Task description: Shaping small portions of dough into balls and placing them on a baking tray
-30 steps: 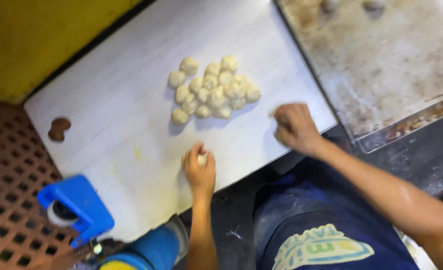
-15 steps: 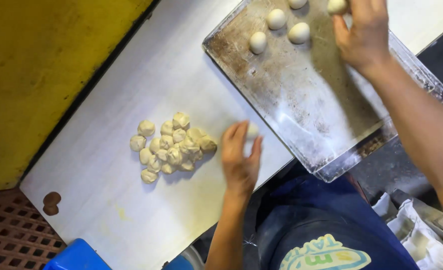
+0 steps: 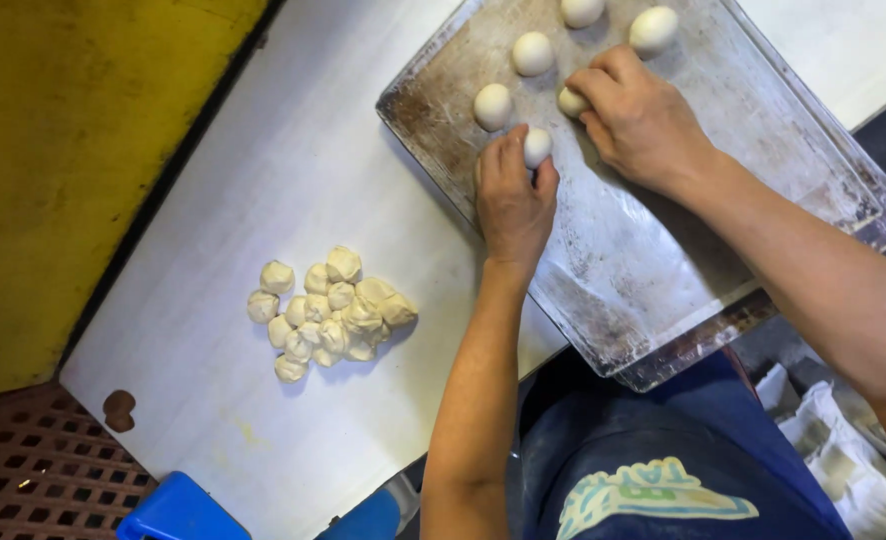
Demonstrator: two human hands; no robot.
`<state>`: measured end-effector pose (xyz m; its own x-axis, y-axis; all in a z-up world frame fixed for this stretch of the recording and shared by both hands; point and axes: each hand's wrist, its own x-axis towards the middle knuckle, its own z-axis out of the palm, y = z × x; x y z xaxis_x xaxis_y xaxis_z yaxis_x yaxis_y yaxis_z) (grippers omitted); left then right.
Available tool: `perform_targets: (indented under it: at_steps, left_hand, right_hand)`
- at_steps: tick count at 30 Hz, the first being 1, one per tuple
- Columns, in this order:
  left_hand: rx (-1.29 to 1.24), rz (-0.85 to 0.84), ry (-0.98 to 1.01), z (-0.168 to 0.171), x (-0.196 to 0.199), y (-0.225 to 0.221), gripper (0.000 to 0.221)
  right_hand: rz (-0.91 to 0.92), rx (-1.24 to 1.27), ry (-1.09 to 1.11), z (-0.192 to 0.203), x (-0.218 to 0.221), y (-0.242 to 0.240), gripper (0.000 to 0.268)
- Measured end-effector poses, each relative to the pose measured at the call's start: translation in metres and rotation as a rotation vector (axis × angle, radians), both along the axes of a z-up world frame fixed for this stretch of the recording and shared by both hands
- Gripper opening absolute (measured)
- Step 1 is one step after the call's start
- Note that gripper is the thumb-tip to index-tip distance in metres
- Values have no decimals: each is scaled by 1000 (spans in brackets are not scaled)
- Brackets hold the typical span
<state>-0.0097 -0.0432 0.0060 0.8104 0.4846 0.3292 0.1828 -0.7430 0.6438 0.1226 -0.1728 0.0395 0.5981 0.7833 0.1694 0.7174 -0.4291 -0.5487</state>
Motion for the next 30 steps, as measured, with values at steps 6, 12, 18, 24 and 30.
perform_targets:
  at_steps: [6,12,18,24,30]
  left_hand:
    - [50,78,-30,-3,8,-2,37]
    - [-8,91,-30,-9,5,-2,43]
    - [-46,59,-9,-15,2,-1,46]
    - [-199,-38,-42,7,-27,-3,83]
    - [-22,135,69,30,-199,-15,15]
  right_hand:
    - [38,18,-75,17,12,-11,71]
    - [-257,88,-309,12,21,-25,56]
    - [-39,127,-266,-14,39,-26,39]
    - [-86,-79,-343,-38,44,-32,59]
    - [101,200,-95,13,-116,-12,9]
